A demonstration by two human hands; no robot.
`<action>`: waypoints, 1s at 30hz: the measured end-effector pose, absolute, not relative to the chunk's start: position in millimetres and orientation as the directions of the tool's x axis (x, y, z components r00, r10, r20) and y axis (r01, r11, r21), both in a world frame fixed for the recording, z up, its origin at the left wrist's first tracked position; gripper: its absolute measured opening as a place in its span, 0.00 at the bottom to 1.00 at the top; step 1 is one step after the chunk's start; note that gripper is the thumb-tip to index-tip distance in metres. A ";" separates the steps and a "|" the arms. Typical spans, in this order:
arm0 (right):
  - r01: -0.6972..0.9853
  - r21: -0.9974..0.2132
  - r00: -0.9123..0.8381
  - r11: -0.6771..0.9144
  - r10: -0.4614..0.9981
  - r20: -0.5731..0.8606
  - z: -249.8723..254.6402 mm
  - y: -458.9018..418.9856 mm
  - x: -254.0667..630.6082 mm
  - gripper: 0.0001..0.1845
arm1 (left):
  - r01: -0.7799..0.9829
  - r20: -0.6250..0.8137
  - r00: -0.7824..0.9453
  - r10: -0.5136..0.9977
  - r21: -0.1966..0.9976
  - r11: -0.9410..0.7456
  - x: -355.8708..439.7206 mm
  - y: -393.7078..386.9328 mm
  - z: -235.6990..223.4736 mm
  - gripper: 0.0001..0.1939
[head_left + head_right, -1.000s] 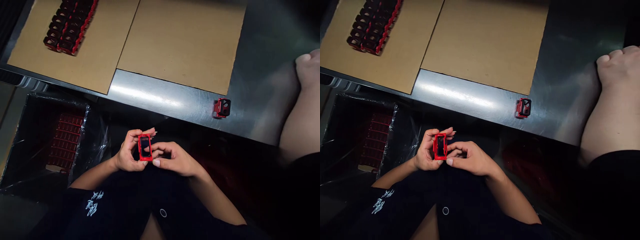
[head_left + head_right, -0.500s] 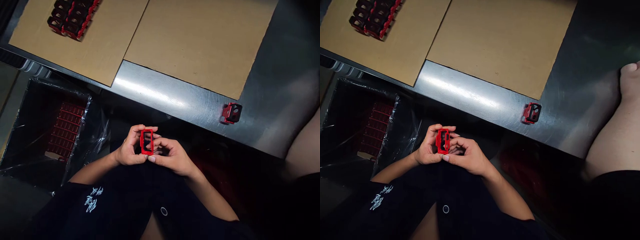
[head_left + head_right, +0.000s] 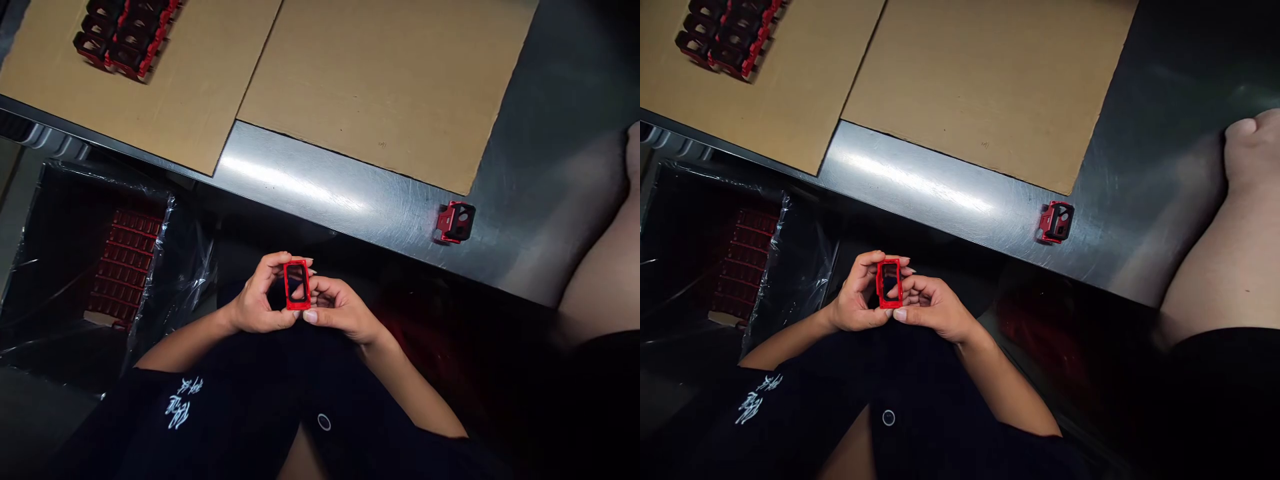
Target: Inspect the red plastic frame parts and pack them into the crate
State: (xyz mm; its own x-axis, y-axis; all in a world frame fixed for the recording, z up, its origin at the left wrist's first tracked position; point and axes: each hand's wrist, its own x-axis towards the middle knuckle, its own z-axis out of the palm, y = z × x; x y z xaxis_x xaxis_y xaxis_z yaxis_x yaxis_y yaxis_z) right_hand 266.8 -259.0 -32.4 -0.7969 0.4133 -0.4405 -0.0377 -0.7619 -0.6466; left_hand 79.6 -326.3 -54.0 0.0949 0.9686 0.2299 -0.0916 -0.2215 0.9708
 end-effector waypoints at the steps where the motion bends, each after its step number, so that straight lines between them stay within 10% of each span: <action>1: -0.044 -0.633 -0.803 -0.773 0.404 -0.438 -33.8 -259.0 266.4 0.18 | -0.069 0.227 0.080 0.971 0.973 -0.221 79.7 -326.8 -53.4 0.43; 30: 0.019 -0.577 -0.855 -0.816 0.286 -0.432 -43.3 -258.7 264.0 0.24 | 0.220 0.232 -0.002 0.973 0.949 -0.226 76.5 -327.0 -49.2 0.45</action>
State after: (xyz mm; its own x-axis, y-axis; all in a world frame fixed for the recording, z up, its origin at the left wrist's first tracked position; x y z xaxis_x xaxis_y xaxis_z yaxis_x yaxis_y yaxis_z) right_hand 264.0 -258.7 -43.3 -0.8553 0.2857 -0.4322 0.0190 -0.8163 -0.5773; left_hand 76.5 -327.0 -49.2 -0.0017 0.9728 0.2317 0.2196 -0.2257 0.9491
